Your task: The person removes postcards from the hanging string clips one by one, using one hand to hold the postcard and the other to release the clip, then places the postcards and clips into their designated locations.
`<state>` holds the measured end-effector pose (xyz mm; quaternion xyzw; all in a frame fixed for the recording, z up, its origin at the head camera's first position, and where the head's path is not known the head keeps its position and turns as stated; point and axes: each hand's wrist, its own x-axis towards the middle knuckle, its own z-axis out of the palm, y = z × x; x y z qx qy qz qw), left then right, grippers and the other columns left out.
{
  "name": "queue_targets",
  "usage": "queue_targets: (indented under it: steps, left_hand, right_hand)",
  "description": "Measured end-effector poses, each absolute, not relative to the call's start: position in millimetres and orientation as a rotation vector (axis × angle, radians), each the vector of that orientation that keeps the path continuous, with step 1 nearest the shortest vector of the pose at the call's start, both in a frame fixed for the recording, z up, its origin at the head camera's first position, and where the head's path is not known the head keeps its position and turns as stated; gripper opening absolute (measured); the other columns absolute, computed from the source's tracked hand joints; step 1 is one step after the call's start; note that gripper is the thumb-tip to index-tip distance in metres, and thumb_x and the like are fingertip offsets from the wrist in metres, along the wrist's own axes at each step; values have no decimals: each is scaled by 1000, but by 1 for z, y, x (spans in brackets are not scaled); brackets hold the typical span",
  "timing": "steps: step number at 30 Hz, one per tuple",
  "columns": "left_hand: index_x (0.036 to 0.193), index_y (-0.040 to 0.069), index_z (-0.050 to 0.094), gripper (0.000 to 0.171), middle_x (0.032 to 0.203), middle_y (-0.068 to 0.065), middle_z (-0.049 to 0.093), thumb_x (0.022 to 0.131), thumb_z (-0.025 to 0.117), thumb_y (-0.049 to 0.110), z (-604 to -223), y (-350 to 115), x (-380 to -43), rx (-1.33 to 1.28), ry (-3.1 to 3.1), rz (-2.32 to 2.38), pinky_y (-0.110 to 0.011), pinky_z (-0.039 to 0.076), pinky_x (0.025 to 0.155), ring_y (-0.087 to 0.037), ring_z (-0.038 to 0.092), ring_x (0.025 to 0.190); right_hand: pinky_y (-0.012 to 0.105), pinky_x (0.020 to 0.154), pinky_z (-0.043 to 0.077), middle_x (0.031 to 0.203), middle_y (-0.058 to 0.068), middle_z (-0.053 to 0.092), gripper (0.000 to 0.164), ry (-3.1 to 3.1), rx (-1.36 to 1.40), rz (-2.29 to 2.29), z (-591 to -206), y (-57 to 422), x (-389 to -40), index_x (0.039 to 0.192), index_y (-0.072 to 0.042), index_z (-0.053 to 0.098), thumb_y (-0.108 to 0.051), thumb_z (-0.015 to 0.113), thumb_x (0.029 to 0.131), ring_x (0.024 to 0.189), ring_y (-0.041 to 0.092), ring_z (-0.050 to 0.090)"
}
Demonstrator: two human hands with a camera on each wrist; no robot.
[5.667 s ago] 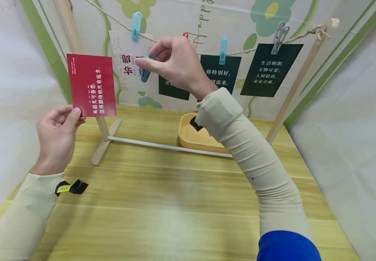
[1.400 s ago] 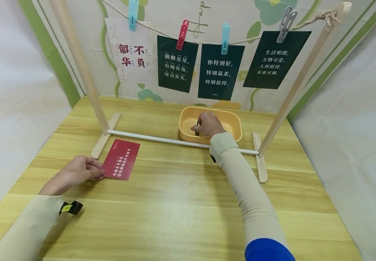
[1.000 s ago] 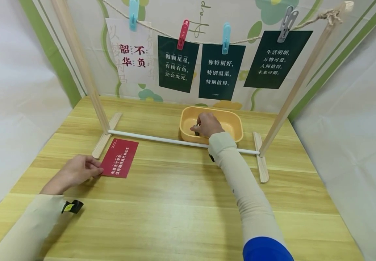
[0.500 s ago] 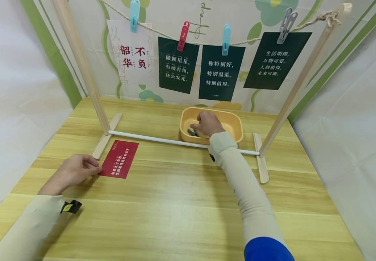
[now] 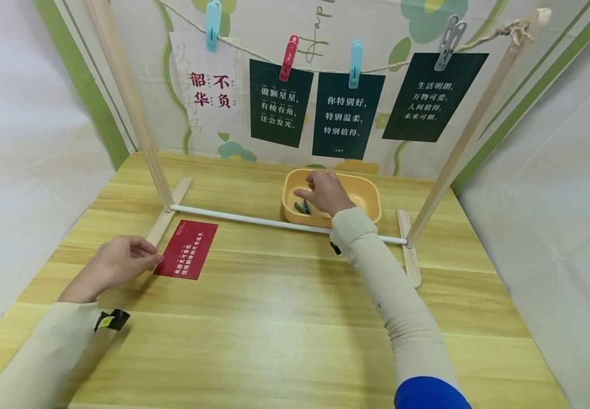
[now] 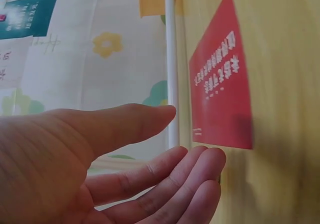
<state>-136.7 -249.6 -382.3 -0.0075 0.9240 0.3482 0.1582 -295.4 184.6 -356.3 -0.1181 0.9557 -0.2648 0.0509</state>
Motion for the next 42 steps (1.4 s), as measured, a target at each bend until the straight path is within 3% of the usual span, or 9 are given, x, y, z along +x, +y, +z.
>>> queue_targets:
  steps: [14, 22, 35, 42]
  left_hand:
    - [131, -5, 63, 47, 123, -23, 71, 102, 68, 32, -369, -242, -143, 19, 2688, 1010, -30, 57, 76, -32, 69, 104]
    - [133, -6, 63, 50, 128, -27, 71, 102, 69, 33, -362, -234, -147, 60, 2752, 1002, -44, 62, 85, -44, 69, 118]
    - [133, -6, 63, 46, 128, -28, 71, 102, 70, 27, -355, -224, -152, 79, 2783, 1068, -52, 62, 95, -44, 70, 120]
    - [135, -5, 62, 47, 128, -27, 72, 102, 70, 27, -351, -220, -154, 82, 2795, 1081, -49, 63, 93, -42, 71, 119]
  right_hand:
    - [51, 114, 52, 141, 20, 65, 67, 2900, -413, -816, -342, 184, -283, 147, 1, 57, -45, 71, 101, 128, 34, 62]
    - [52, 114, 52, 142, 23, 64, 68, 2899, -458, -814, -338, 187, -276, 148, 1, 56, -46, 71, 101, 129, 35, 62]
    - [51, 114, 52, 142, 21, 66, 66, 2920, -499, -773, -330, 190, -265, 147, 0, 57, -46, 70, 102, 129, 35, 63]
    - [51, 115, 52, 144, 20, 65, 65, 2913, -499, -758, -326, 190, -259, 148, -2, 57, -45, 71, 101, 130, 34, 62]
